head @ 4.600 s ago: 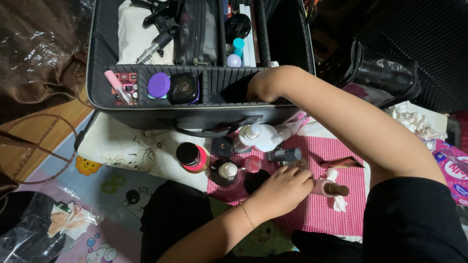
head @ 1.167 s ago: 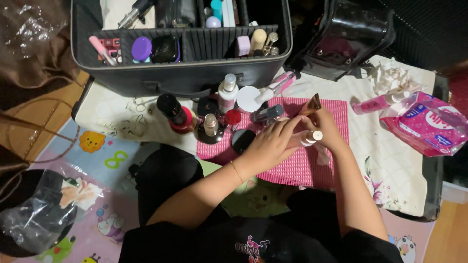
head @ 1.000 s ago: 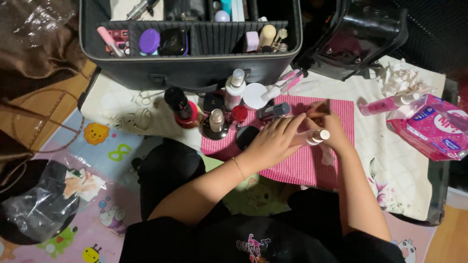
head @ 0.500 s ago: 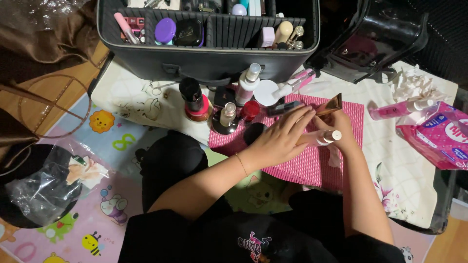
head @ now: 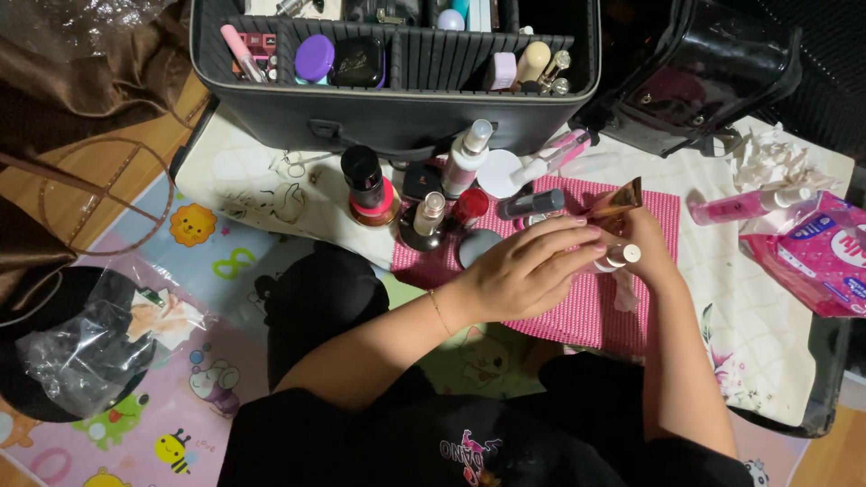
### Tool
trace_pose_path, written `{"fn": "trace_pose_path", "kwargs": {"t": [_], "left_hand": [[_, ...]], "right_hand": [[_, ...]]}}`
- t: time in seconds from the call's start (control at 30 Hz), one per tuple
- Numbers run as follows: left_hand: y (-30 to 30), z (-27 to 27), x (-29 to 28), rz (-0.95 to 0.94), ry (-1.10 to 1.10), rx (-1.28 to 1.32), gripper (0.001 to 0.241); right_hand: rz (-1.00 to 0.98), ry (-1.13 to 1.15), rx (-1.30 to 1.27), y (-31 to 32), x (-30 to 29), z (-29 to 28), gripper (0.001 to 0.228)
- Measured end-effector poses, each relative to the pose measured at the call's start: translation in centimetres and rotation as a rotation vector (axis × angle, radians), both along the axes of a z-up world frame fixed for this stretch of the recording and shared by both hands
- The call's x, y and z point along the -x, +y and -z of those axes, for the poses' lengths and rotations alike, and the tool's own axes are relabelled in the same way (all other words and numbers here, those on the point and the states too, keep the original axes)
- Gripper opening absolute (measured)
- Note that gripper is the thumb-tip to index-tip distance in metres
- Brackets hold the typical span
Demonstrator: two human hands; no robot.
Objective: The person sits on the floor and wipes various cosmetic bottles and tubes with a tissue. They then place the cleaned items into a black makeup case, arranging them in the compartments.
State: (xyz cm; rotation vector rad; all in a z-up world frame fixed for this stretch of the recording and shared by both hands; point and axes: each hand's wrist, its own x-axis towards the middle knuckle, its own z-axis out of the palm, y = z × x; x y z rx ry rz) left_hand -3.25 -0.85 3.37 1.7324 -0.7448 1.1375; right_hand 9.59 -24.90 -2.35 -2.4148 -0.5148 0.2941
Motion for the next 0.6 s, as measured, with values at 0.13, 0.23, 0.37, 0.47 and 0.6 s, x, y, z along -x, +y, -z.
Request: {"fn": "trace_pose_path", "kwargs": {"t": [0.13,0.23,0.37,0.47,0.6], "left_hand": [[0.6,0.7,-0.2,-0.002,-0.03,0.042,0.034],[1.2,1.9,-1.0,-0.057,-0.064,0.049,0.032],[2.2,2.1,-1.4,-0.104,0.067,0.095,0.034],[3.4,-0.2,-0.7,-0.131,0.203,0.064,0.034],[3.6,-1.0,-1.1,-0.209,0.319,-0.15,0.038]], "right_hand": [[-0.035,-0.008,0.002,4.2,2.9,-8.1,0.051],[-0.025,-0.004,-0.039,1.7,2.0,-7.6,0.054],[0.016,-0.067,-0.081,-1.3,1.0,-6.0,0.064],[0.046,-0.073,-0.062,-1.7,1.2,-6.4,0.064],[0.067,-0.075,-0.011,-2.3,1.1,-5.7,0.058]]}}
